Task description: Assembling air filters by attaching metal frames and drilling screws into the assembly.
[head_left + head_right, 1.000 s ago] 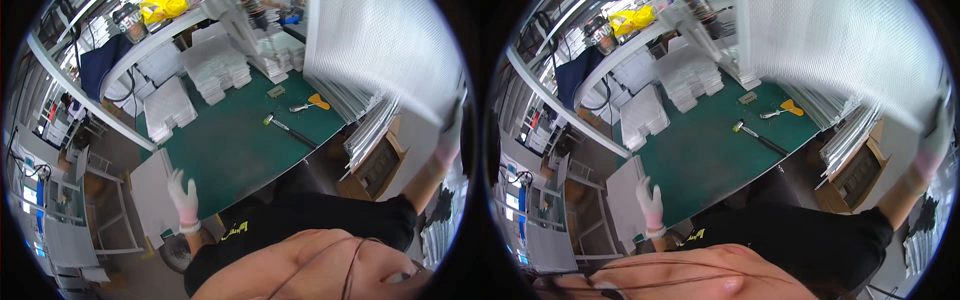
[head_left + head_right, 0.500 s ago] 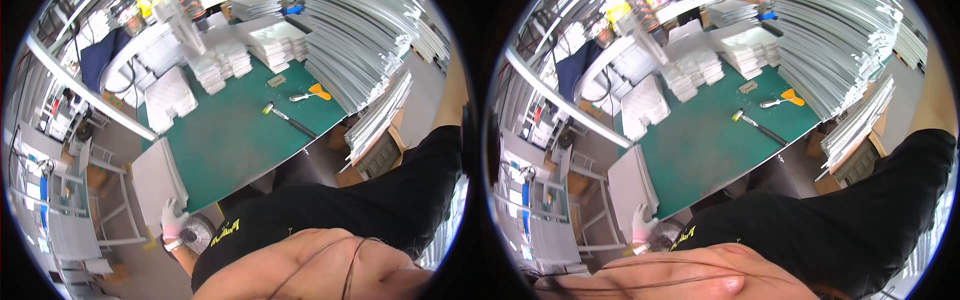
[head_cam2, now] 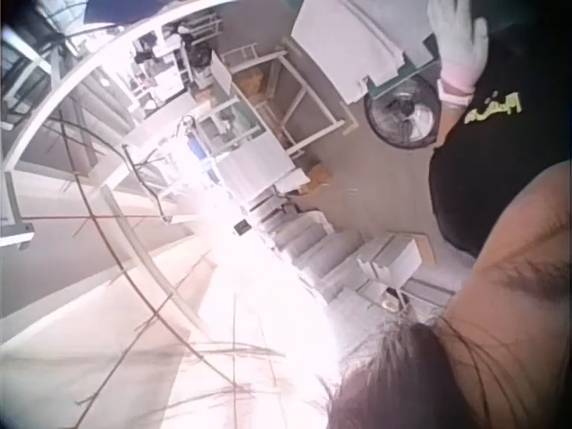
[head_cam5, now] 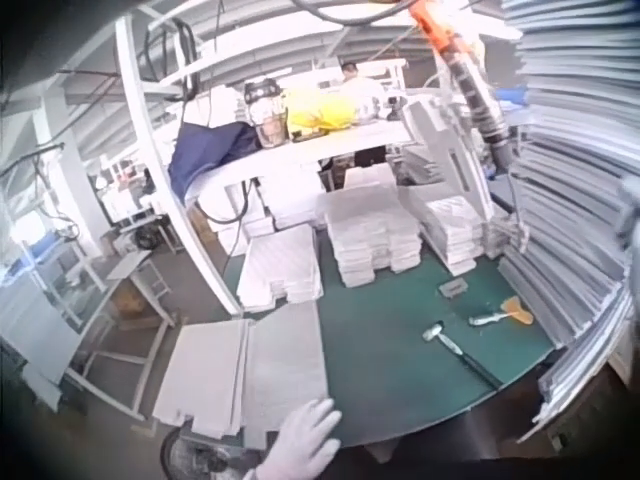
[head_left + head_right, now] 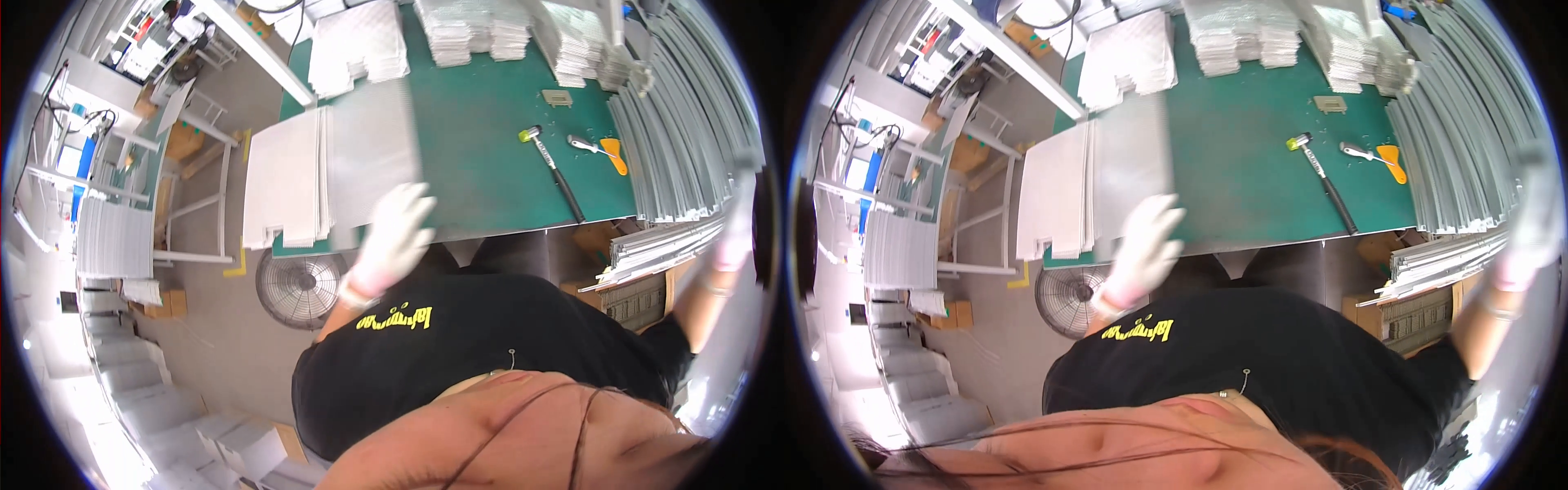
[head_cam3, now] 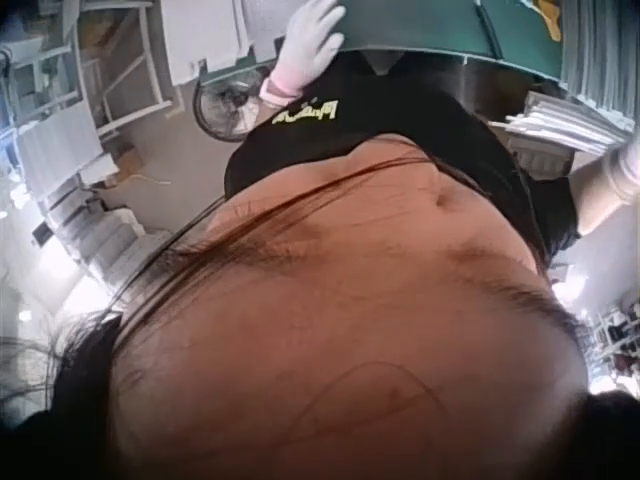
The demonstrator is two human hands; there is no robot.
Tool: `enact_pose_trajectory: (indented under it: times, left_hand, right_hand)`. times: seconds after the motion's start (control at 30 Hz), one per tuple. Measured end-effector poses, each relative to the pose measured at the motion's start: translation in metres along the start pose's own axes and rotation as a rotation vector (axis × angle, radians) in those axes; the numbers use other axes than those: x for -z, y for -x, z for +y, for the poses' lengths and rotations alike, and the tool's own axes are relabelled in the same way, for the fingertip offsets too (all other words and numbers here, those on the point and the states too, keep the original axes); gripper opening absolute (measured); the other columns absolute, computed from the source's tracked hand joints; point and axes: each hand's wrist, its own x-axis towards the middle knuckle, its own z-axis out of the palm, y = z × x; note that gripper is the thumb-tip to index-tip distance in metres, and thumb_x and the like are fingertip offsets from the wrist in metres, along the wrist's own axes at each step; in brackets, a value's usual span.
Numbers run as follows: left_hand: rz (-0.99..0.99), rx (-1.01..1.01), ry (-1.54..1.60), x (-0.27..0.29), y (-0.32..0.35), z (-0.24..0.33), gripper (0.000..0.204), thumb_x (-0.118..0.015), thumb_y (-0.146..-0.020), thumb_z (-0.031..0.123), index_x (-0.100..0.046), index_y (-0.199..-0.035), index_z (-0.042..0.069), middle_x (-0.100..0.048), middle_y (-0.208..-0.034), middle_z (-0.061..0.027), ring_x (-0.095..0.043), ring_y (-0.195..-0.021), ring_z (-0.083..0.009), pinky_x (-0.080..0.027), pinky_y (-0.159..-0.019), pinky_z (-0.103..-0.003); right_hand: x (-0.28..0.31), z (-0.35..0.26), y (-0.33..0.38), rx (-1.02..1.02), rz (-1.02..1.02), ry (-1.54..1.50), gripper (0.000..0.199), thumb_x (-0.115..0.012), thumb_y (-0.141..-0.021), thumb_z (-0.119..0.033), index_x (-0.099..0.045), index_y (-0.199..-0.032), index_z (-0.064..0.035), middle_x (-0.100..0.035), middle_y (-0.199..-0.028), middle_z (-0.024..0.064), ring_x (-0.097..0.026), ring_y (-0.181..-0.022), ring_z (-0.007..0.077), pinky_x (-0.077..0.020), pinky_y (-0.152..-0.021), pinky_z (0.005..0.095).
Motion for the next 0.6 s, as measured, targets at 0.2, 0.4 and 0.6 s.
enact_pose_trajectory:
  times: [0.2, 0.4, 0.6]
  left_hand:
    - [-0.344, -0.235, -0.017, -0.174, -0.05, 0.009, 0.051, -0.061, -0.09, 0.02, -0.054, -0.138, 0.005, -0.049, -0.142, -0.0199, -0.042, -0.135, -0.0439, -0.03, -0.115, -0.058]
    - [-0.484, 0.0, 0.316, -0.11, -0.099, -0.052, 0.036, -0.059, -0.095, 0.038, -0.069, -0.119, 0.014, -0.071, -0.109, -0.0172, -0.067, -0.101, -0.0365, -0.053, -0.093, -0.045]
    - [0.135, 0.159, -0.632, -0.019, -0.225, -0.271, 0.039, -0.063, -0.087, 0.039, -0.068, -0.109, 0.007, -0.069, -0.106, -0.0175, -0.067, -0.098, -0.036, -0.054, -0.084, -0.049]
  right_hand:
    - [-0.239, -0.04, 0.179, -0.053, -0.887, -0.472, 0.036, -0.064, -0.088, -0.01, -0.066, -0.124, -0.0032, -0.066, -0.124, 0.0174, -0.061, -0.118, 0.0359, -0.0474, -0.104, 0.0432]
    - [-0.315, -0.03, 0.223, 0.074, -1.084, -0.086, 0.054, -0.058, -0.091, -0.028, -0.053, -0.143, -0.0118, -0.047, -0.151, 0.0163, -0.039, -0.143, 0.0378, -0.0243, -0.12, 0.0526]
    - [-0.313, -0.04, 0.217, 0.136, -1.099, 0.018, 0.054, -0.055, -0.092, -0.03, -0.053, -0.143, -0.0135, -0.046, -0.152, 0.0152, -0.038, -0.144, 0.0354, -0.0228, -0.121, 0.053]
